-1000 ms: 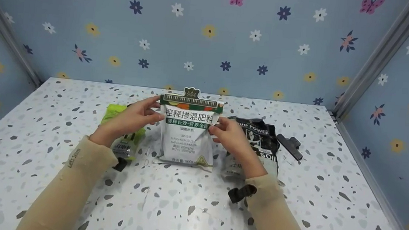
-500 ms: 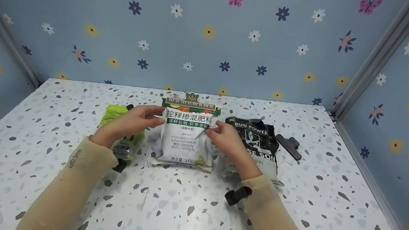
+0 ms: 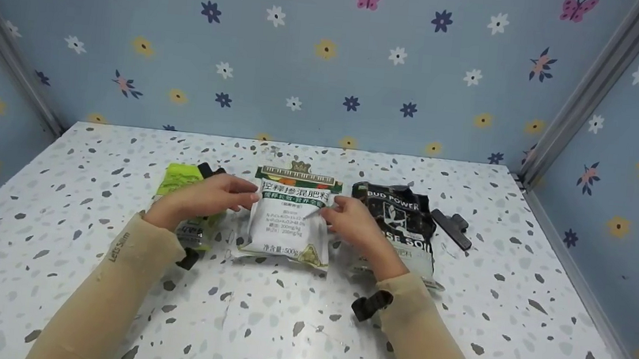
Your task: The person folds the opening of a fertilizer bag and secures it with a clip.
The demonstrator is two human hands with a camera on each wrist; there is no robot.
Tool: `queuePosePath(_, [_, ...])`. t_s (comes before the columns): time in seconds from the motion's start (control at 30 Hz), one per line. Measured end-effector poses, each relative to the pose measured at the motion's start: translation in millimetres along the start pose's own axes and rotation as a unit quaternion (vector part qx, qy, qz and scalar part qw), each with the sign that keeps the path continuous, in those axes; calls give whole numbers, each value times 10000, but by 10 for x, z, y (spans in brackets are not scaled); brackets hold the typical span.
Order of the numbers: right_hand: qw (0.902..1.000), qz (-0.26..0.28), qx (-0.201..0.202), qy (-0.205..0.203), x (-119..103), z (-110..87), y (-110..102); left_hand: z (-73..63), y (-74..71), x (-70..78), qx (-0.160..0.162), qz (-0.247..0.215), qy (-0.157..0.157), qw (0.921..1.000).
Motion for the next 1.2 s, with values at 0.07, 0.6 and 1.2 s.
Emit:
queuePosePath(0.07, [10000, -84, -42, 18, 22, 14, 15, 0, 36, -21, -148, -13, -51, 9999])
queuePosePath(0.6, [9971, -699, 126, -276, 2, 1, 9, -2, 43, -149, -129, 221, -319, 9992])
queuePosePath(1.2, [9749, -1959, 119, -1054, -119, -136, -68, -32, -76, -94, 457, 274, -291, 9982])
Point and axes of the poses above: each hand's wrist, its own z-axis towards the middle knuckle, its own y-axis out of the palm, x = y × z, the point moved 8 cm from there along z, towards the middle knuckle, and after that the axes turned 12 degrees about y, right-handed, at the moved point
